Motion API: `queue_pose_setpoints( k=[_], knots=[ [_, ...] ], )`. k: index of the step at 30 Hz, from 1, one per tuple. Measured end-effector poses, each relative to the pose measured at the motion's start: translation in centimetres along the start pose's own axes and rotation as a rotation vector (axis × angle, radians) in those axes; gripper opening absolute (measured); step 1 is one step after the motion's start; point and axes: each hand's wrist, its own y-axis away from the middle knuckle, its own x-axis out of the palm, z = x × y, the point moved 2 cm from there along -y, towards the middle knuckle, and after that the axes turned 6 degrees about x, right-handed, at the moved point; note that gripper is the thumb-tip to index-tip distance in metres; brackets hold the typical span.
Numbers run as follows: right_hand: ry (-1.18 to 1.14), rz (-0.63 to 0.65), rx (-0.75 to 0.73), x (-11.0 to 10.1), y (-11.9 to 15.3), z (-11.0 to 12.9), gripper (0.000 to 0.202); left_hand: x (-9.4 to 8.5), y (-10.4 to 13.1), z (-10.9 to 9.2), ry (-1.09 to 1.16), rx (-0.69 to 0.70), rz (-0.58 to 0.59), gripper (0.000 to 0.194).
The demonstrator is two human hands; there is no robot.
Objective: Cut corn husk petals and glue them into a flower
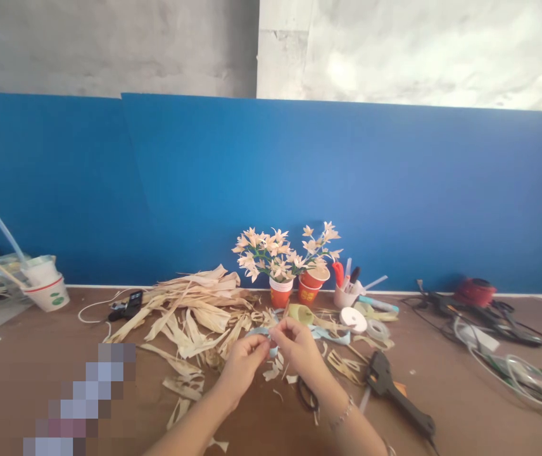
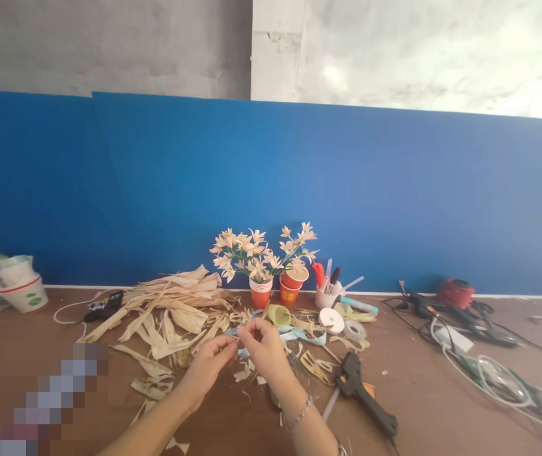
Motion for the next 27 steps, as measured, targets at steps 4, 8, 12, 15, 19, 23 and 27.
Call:
queue_pose_setpoints(
  k=[4, 8, 12, 15, 19, 23, 27],
  knots=[
    [-0.124, 0.149, 0.049, 0.1, 0.1, -0.1, 0.033, 0.0, 0.1, 0.1, 0.066, -0.021, 0.005, 0.035],
    [-0.153, 0.239, 0.019, -0.2, 0.2, 0.2, 0.027, -0.2, 0.1, 0.4, 0.118, -0.034, 0.019, 0.034],
    [-0.092, 0.143, -0.032, -0.2, 0.3, 0.5, 0.026, -0.2, 0.1, 0.3, 0.089, -0.028, 0.038, 0.034],
    [-0.101, 0.072, 0.026, 0.2, 0.3, 0.1, 0.028, -0.2, 0.1, 0.1, 0.080, -0.037, 0.048, 0.033],
    [-0.059, -0.017, 0.012, 0.6, 0.3, -0.7, 0.028, -0.2, 0.1, 0.1, 0.057, -0.022, 0.040, 0.033],
    [0.004, -0.039, -0.025, 0.7, 0.4, -0.9, 0.028, 0.0, 0.0, 0.4, 0.060, -0.006, 0.017, 0.030],
    [-0.025, -0.014, -0.005, 0.7, 0.4, -0.7, 0.027, -0.3, -0.1, 0.7, -0.075, 0.068, -0.078, 0.026]
  ],
)
